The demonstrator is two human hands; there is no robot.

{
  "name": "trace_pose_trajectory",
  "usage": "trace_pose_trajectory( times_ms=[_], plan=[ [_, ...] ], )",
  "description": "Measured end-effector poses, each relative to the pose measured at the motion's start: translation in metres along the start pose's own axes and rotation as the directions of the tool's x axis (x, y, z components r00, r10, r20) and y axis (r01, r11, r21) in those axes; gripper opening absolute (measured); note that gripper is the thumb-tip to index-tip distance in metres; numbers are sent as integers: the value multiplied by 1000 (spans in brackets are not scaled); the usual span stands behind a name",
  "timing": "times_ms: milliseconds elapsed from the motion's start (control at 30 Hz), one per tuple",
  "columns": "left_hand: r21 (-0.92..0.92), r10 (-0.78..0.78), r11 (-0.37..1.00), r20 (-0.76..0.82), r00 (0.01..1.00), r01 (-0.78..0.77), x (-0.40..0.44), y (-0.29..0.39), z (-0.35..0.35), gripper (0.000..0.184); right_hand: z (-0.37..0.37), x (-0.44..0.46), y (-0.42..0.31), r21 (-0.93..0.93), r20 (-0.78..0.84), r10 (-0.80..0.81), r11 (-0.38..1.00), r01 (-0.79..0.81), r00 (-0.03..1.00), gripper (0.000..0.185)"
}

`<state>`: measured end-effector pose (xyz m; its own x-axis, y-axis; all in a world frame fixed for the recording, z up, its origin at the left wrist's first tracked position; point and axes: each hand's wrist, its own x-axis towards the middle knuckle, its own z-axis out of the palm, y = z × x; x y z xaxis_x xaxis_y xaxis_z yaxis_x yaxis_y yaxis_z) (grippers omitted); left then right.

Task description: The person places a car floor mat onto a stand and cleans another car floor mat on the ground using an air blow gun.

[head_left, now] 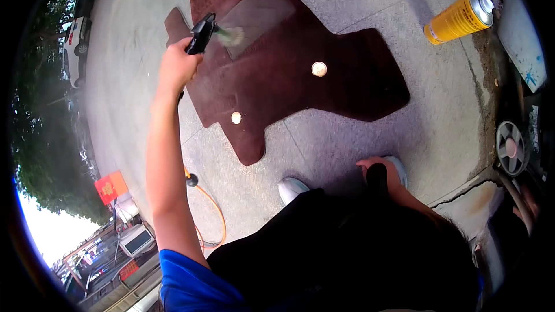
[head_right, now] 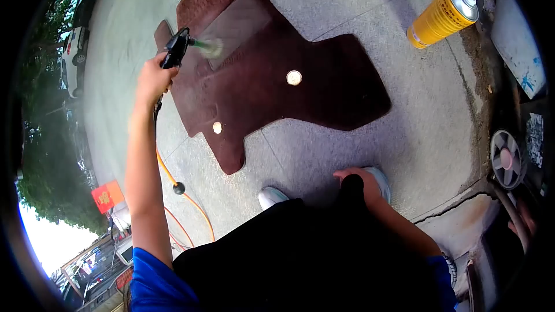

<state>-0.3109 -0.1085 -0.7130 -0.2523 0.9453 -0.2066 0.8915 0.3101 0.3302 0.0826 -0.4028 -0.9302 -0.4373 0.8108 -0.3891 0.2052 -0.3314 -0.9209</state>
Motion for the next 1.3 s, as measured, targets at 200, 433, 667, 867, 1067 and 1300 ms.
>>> trace_pose_trajectory(
  times_ms=[200,433,667,867,1067,1300],
  plan=[
    [-187,5,982,69,998,8,15,-6,4,28,-4,3,2,-9,-40,-87,996,86,995,27],
    [-82,20,997,42,999,-17,29,9,6,31,-1,3,1,-128,3,-99,987,99,995,26],
    [-220,34,975,69,997,-18,45,23,14,25,0,4,7,-230,-17,-200,954,190,980,26],
    [8,-4,1000,-73,997,4,57,18,22,32,-1,6,-8,-308,-15,-241,924,225,970,27],
    [-150,-64,986,49,997,71,43,-2,3,26,-3,4,-4,-143,18,-141,980,142,990,26],
    [-179,-104,979,-21,994,99,47,-59,-4,22,-2,3,1,-100,6,-80,992,80,997,26]
  ],
)
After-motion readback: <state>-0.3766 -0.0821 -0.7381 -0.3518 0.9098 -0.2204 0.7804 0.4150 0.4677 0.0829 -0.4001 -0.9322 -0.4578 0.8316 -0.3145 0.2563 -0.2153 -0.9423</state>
